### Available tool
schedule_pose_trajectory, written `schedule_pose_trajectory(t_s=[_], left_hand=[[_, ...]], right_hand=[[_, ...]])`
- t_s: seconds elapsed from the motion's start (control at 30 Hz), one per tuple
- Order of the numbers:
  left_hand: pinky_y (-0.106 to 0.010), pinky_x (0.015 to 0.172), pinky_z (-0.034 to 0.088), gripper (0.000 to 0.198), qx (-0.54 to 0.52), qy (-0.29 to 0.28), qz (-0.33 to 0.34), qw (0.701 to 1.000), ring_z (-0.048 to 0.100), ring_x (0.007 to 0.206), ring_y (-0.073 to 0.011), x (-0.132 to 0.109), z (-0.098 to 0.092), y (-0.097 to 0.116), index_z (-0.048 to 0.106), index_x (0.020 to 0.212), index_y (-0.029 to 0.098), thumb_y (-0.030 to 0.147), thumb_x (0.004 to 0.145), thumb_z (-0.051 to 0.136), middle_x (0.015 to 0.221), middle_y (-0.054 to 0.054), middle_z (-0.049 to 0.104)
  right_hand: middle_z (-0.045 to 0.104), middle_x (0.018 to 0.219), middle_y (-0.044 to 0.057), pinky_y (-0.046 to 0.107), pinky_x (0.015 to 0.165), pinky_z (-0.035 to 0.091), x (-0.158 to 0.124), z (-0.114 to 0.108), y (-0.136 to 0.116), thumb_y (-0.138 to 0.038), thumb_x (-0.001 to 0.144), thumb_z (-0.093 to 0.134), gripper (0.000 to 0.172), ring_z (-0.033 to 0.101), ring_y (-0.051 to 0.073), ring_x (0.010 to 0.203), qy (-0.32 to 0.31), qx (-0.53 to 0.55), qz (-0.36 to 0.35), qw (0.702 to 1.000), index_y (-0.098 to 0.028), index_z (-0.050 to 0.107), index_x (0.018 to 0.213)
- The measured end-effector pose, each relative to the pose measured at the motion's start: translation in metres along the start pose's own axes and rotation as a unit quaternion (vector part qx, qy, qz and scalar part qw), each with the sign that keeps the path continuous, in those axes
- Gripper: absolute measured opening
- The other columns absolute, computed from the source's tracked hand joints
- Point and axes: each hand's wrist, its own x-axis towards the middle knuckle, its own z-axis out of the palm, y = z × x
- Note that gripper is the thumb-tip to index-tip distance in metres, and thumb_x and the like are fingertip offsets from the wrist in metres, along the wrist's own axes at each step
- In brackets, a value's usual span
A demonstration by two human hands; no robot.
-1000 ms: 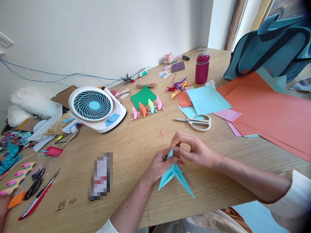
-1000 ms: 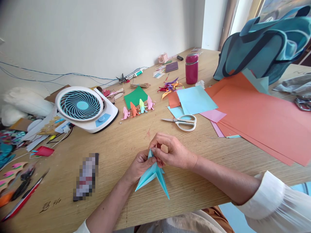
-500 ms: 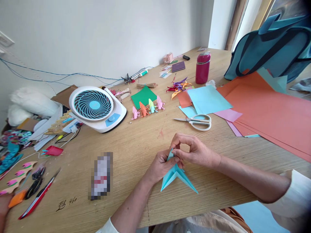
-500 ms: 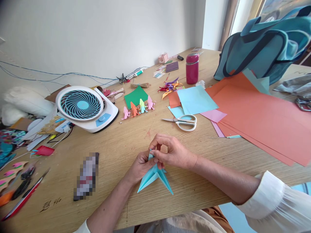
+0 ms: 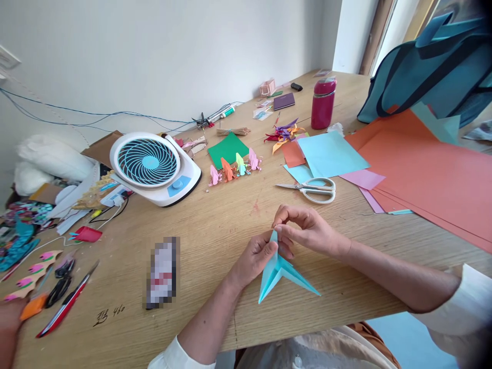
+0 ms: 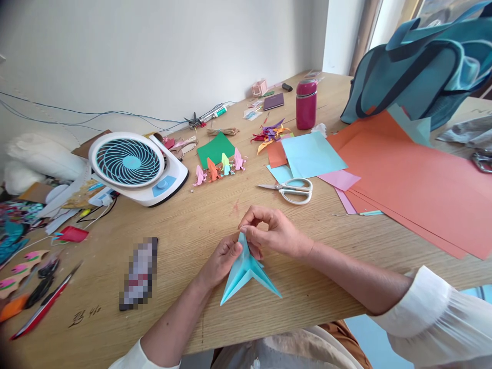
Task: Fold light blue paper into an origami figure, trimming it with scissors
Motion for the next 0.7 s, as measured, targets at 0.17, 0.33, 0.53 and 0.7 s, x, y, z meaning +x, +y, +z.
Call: schedule_pose_trajectory(t_s=[0.17, 0.33, 0.53, 0.7], left_hand=[[-0.032, 0.084, 0.049, 0.052, 0.043, 0.001, -0.017, 0.999, 0.067, 0.095, -0.0242, -0.0009, -0.0019, 0.0077, 0.071, 0.106, 0.013, 0.052, 0.1, 0.038, 0.099, -0.013, 0.073], [-0.033, 0.091, 0.047, 0.048, 0.068, -0.031, -0.013, 0.997, 0.066, 0.104, -0.0262, 0.0004, -0.0052, 0.0083, 0.067, 0.12, 0.015, 0.051, 0.097, 0.046, 0.104, -0.012, 0.074], [-0.029, 0.079, 0.049, 0.042, 0.083, -0.026, -0.015, 0.996, 0.065, 0.079, -0.0192, 0.0013, -0.0072, 0.0049, 0.073, 0.109, 0.014, 0.048, 0.096, 0.051, 0.093, -0.009, 0.073], [-0.027, 0.074, 0.046, 0.038, 0.108, 0.007, -0.017, 0.994, 0.06, 0.073, -0.0174, 0.0017, -0.0078, 0.0007, 0.074, 0.093, 0.015, 0.047, 0.094, 0.053, 0.073, -0.003, 0.067]], right_hand=[[0.053, 0.057, -0.007, 0.024, 0.044, 0.043, 0.0013, -0.0026, 0.0005, -0.034, 0.094, 0.059, 0.018, 0.056, 0.011, 0.043, 0.0, 0.013, -0.01, 1.0, -0.019, 0.053, 0.086], [0.056, 0.065, -0.004, 0.024, 0.05, 0.043, 0.0002, -0.0049, -0.0009, -0.033, 0.091, 0.062, 0.018, 0.051, 0.009, 0.05, 0.042, -0.084, -0.017, 0.995, -0.018, 0.057, 0.083], [0.06, 0.076, 0.0, 0.027, 0.067, 0.046, 0.001, -0.0074, -0.0008, -0.029, 0.089, 0.063, 0.015, 0.056, 0.012, 0.07, 0.053, -0.158, -0.053, 0.985, -0.017, 0.061, 0.081], [0.06, 0.08, 0.002, 0.029, 0.072, 0.047, 0.0015, -0.0067, -0.0019, -0.031, 0.09, 0.062, 0.016, 0.056, 0.014, 0.074, 0.029, -0.186, -0.08, 0.979, -0.017, 0.063, 0.082]])
